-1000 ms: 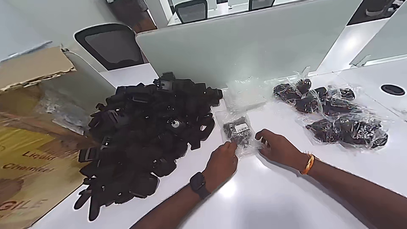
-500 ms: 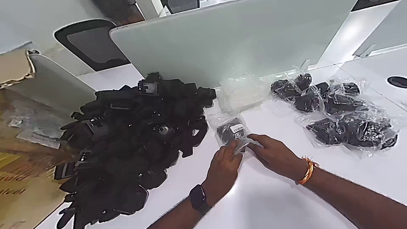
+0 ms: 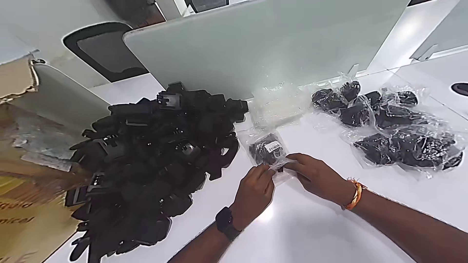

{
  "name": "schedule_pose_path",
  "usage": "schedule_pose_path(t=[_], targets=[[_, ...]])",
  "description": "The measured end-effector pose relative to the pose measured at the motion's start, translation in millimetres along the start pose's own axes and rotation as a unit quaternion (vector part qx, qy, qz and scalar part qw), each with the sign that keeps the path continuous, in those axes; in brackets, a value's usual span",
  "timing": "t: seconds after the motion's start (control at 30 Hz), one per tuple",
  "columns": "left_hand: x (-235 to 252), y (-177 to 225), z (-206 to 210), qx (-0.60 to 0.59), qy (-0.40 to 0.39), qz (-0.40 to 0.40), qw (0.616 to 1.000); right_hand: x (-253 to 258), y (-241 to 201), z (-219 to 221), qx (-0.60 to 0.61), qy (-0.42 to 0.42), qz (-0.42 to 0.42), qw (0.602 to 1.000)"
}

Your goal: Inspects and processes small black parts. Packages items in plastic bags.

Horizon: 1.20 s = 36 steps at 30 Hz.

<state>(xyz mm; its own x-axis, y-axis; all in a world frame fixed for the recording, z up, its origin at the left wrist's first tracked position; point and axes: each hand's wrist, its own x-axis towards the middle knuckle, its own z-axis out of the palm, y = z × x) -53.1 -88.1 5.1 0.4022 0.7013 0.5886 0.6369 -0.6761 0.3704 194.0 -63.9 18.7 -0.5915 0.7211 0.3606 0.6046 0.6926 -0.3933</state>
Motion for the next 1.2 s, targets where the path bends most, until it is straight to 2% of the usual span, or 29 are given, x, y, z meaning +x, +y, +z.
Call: schedule_pose_path(t=[0.33, 0.43, 0.53, 0.63, 0.73, 0.83, 0.9, 1.0, 1.1, 1.2], targets=[[-2.8, 2.9, -3.0, -0.052, -0.038, 0.054, 0.996, -9.2, 6.7, -8.9, 0.016, 0.039, -0.007, 0.999], [-1.6, 0.8, -4.1, -0.050, -0.038, 0.064, 0.996, -9.7, 5.9, -11.1, -0.009, 0.037, -0.040, 0.998], [0.6, -2.6, -8.6, -0.058, -0.048, 0.076, 0.994, -13.6, 4.8, -14.3, -0.037, 0.092, -0.081, 0.992], [3.2, -6.8, -11.2, -0.063, -0.054, 0.068, 0.994, -16.1, 5.0, -17.8, -0.039, 0.143, -0.086, 0.985], [10.0, 1.8, -10.8, -0.035, -0.057, 0.052, 0.996, -15.1, 8.7, -12.7, -0.052, 0.124, -0.084, 0.987], [22.0, 13.9, -7.0, 0.011, -0.093, 0.029, 0.995, -13.2, 10.2, -8.8, -0.058, 0.083, -0.076, 0.992], [33.3, 14.1, -6.4, 0.016, -0.116, 0.023, 0.993, -12.3, 10.4, -9.8, -0.048, 0.104, -0.078, 0.990], [51.3, 2.7, -6.6, -0.018, -0.057, 0.051, 0.997, -16.2, 16.1, -17.2, -0.022, 0.185, -0.063, 0.981], [61.8, -26.4, -6.5, -0.045, 0.020, 0.045, 0.998, -21.6, 28.1, -25.9, -0.025, 0.225, -0.029, 0.974], [60.6, -61.5, 2.9, 0.000, 0.030, 0.031, 0.999, -19.5, 44.3, -40.6, -0.066, 0.237, 0.000, 0.969]])
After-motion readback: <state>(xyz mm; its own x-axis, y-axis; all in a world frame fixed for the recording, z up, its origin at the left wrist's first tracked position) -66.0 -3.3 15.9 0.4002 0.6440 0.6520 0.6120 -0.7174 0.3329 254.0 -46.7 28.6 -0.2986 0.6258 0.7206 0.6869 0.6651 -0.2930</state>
